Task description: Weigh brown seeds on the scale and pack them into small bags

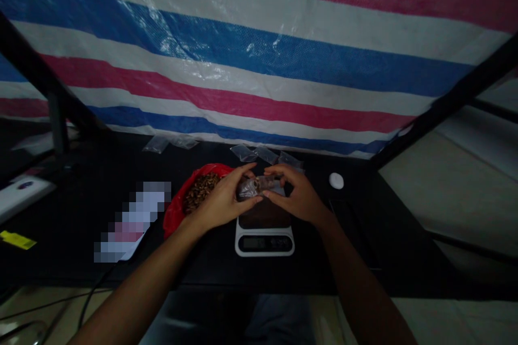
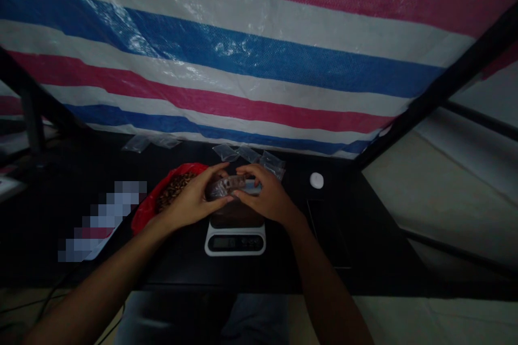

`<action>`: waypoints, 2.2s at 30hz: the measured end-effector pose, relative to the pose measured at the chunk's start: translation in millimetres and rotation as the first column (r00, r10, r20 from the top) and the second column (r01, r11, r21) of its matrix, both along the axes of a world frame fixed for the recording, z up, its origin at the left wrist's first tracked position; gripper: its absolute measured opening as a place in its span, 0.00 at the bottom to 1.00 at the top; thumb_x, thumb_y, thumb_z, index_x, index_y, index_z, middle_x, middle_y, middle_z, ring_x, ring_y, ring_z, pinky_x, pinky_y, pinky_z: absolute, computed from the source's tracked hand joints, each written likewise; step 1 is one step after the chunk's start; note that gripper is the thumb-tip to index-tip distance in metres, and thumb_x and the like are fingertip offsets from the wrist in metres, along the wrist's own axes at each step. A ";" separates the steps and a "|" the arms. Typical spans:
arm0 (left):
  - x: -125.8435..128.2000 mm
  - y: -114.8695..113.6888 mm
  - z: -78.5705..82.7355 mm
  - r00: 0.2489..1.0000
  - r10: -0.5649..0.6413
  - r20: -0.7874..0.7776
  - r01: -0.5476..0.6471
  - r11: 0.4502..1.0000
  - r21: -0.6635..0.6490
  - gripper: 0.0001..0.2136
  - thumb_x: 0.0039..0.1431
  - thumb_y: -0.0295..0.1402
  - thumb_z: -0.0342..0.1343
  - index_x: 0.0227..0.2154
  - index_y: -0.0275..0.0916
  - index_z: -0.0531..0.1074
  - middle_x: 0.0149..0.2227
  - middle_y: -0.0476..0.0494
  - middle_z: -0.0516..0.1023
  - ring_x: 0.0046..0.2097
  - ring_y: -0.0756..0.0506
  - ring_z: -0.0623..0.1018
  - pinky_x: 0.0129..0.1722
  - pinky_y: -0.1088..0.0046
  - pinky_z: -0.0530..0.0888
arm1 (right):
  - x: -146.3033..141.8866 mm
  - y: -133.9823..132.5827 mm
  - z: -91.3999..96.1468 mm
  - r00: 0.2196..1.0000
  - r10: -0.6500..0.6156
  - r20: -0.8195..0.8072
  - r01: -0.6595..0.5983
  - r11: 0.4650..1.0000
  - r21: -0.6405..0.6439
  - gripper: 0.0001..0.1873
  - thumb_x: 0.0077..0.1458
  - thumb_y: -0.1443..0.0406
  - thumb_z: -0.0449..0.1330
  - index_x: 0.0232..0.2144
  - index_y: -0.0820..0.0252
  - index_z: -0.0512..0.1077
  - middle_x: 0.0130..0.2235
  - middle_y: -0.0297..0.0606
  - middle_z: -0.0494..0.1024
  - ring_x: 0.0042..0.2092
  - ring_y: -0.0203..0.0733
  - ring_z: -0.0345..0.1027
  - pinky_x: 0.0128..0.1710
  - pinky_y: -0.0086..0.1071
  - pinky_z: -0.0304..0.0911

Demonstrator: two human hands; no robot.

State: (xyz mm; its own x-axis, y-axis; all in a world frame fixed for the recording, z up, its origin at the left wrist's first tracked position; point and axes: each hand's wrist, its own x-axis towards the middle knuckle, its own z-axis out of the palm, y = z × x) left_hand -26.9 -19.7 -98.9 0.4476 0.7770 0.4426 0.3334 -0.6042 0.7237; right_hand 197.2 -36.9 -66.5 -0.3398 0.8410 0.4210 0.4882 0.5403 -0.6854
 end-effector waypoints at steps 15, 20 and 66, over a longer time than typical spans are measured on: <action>4.5 -10.1 0.0 0.998 -0.057 0.015 0.055 0.993 0.106 0.33 0.69 0.40 0.53 0.71 0.44 0.44 0.66 0.30 0.63 0.66 0.34 0.68 0.64 0.50 0.68 | -12.2 -7.7 -3.0 0.980 0.017 -0.200 0.000 0.996 0.087 0.17 0.58 0.63 0.66 0.51 0.49 0.74 0.55 0.41 0.78 0.53 0.48 0.74 0.45 0.41 0.73; 3.1 -8.0 -2.8 0.994 -0.014 0.105 0.001 0.993 0.117 0.33 0.71 0.40 0.49 0.71 0.42 0.40 0.56 0.33 0.68 0.55 0.38 0.74 0.59 0.51 0.72 | -4.4 -3.6 -3.3 0.941 -0.004 -0.339 -0.010 0.999 -0.040 0.23 0.56 0.66 0.65 0.53 0.50 0.67 0.50 0.40 0.78 0.50 0.45 0.76 0.49 0.41 0.73; 10.0 -21.6 9.3 0.957 0.069 0.281 -0.159 0.938 0.308 0.38 0.62 0.40 0.57 0.70 0.39 0.46 0.56 0.32 0.69 0.53 0.37 0.74 0.50 0.57 0.75 | -40.8 -21.9 -2.6 0.979 -0.065 -0.191 0.123 0.944 0.307 0.04 0.62 0.66 0.60 0.34 0.56 0.75 0.32 0.34 0.80 0.35 0.39 0.74 0.37 0.35 0.69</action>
State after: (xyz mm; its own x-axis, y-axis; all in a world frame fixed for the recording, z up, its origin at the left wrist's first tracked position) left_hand -16.9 -41.3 -89.6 0.1978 0.6094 0.7678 0.2396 -0.7895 0.5650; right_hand 156.4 -58.9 -69.1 -0.1623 0.6796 0.7154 0.4350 0.7000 -0.5664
